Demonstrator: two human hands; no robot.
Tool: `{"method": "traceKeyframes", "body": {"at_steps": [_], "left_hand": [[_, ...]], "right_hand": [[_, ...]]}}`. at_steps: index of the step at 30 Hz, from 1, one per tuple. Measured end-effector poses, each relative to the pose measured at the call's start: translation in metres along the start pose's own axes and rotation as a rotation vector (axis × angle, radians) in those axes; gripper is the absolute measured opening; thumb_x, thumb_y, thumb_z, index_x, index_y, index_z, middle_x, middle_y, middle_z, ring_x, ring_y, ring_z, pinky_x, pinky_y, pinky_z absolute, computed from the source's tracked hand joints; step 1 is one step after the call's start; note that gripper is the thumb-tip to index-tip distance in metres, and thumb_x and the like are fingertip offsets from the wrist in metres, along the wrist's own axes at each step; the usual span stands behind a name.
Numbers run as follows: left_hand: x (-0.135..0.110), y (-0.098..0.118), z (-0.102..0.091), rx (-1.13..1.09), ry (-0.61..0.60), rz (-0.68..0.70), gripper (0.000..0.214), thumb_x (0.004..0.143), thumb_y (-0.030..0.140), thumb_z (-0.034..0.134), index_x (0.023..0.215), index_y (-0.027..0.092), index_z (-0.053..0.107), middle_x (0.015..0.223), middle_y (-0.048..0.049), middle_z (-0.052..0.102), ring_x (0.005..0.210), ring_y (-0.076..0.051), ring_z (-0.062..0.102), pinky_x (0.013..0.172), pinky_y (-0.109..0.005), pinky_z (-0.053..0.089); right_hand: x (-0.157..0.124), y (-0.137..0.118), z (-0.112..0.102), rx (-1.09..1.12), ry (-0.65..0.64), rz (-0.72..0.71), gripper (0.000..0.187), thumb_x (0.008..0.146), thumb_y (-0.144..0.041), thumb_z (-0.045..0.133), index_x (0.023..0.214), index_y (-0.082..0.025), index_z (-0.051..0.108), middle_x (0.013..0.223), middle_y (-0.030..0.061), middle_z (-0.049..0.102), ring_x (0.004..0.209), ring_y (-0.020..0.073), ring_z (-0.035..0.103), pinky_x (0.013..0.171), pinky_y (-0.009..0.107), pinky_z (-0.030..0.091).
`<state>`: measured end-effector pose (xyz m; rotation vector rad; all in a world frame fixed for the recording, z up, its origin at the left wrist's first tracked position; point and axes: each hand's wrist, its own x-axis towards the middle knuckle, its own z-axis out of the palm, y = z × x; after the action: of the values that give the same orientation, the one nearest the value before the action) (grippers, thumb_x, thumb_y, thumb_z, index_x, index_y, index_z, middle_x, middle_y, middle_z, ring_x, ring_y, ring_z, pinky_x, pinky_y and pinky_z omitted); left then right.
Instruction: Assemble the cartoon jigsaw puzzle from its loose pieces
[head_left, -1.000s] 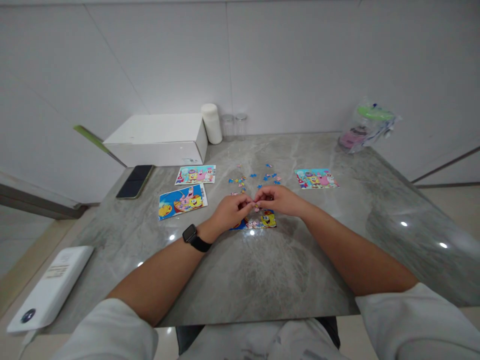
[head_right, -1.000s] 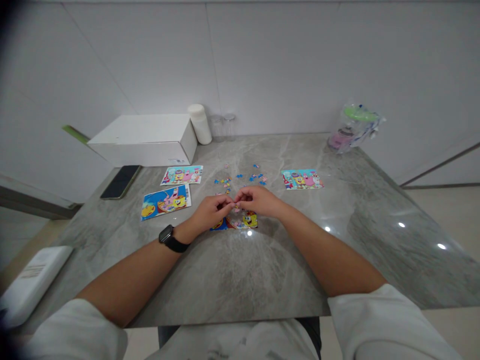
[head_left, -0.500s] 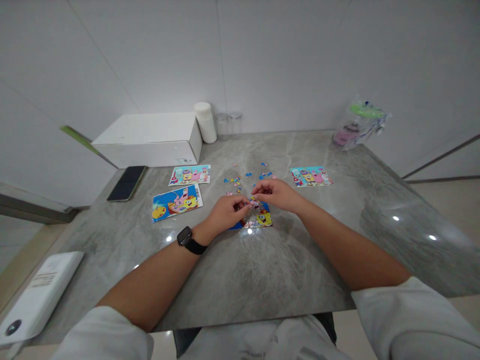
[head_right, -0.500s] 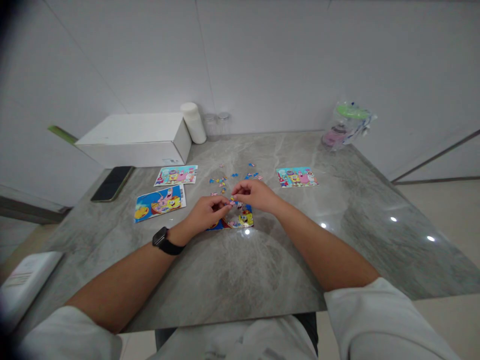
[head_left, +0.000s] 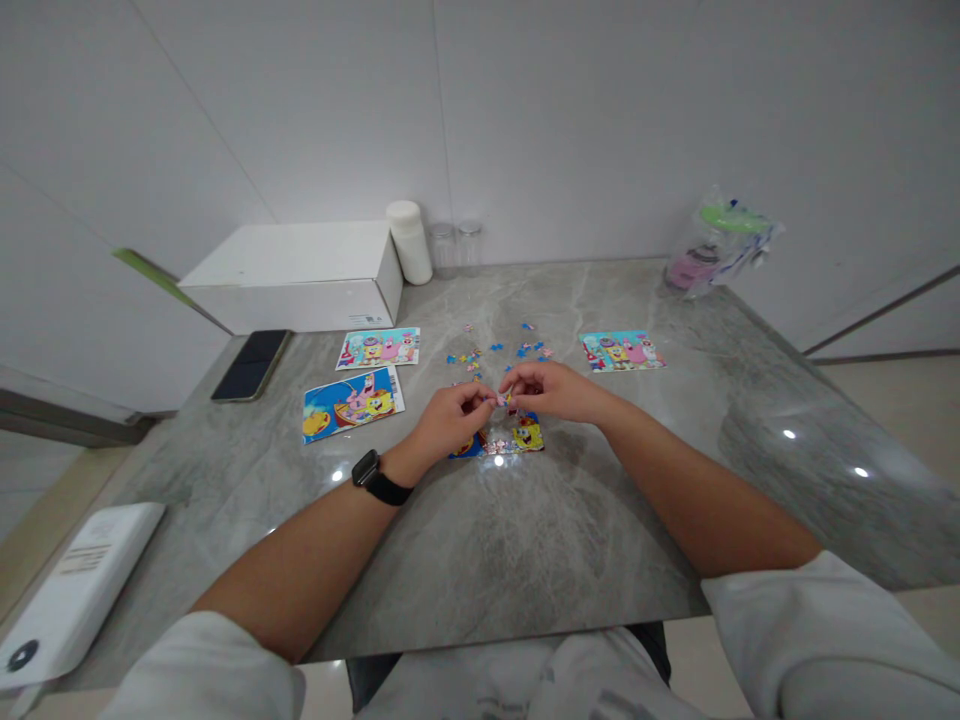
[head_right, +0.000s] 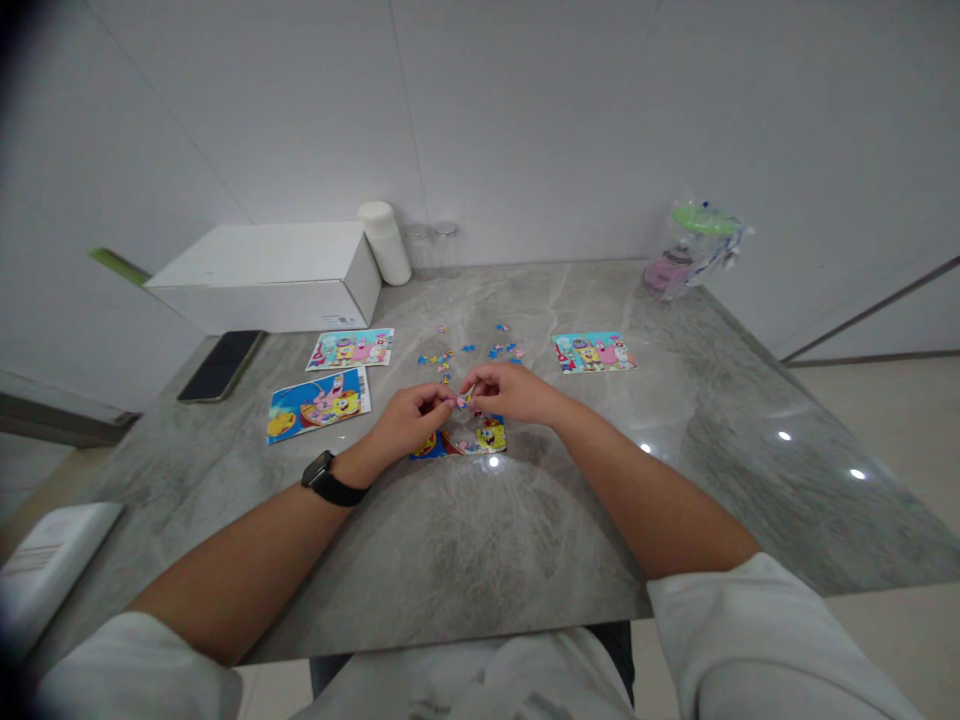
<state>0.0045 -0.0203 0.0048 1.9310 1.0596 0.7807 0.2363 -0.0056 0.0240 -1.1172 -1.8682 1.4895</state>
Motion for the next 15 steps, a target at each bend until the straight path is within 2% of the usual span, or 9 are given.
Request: {"method": "traceKeyframes", "body": {"at_steps": [6, 11, 15], "left_hand": [[0.001, -0.001, 0.000, 0.006, 0.014, -0.022, 0.027, 0.093, 0.038, 0.058, 0.088, 0.016, 0.072, 0.068, 0.0034, 0.062, 0.059, -0.009, 0.049, 0.058, -0.022, 0.036], [0.000, -0.008, 0.001, 0.045, -0.033, -0.026, 0.023, 0.092, 0.035, 0.061, 0.090, 0.017, 0.074, 0.068, 0.0029, 0.065, 0.058, -0.010, 0.053, 0.057, -0.022, 0.037], [-0.001, -0.008, 0.002, 0.088, -0.067, -0.010, 0.022, 0.093, 0.034, 0.060, 0.090, 0.017, 0.075, 0.068, 0.0026, 0.066, 0.058, -0.010, 0.053, 0.057, -0.022, 0.037]], "right_hand": [[-0.003, -0.005, 0.003, -0.055, -0.078, -0.001, 0.032, 0.079, -0.036, 0.077, 0.105, -0.020, 0.069, 0.078, -0.0013, 0.074, 0.070, 0.0147, 0.066, 0.069, 0.027, 0.052], [-0.003, -0.011, 0.004, -0.192, 0.059, -0.084, 0.023, 0.085, -0.037, 0.071, 0.099, -0.018, 0.071, 0.089, 0.0027, 0.075, 0.078, 0.0158, 0.067, 0.073, 0.028, 0.052], [-0.001, -0.003, 0.006, -0.157, 0.015, -0.062, 0.024, 0.083, -0.031, 0.070, 0.104, -0.019, 0.070, 0.082, 0.0005, 0.073, 0.075, 0.0156, 0.067, 0.071, 0.027, 0.052]]}}
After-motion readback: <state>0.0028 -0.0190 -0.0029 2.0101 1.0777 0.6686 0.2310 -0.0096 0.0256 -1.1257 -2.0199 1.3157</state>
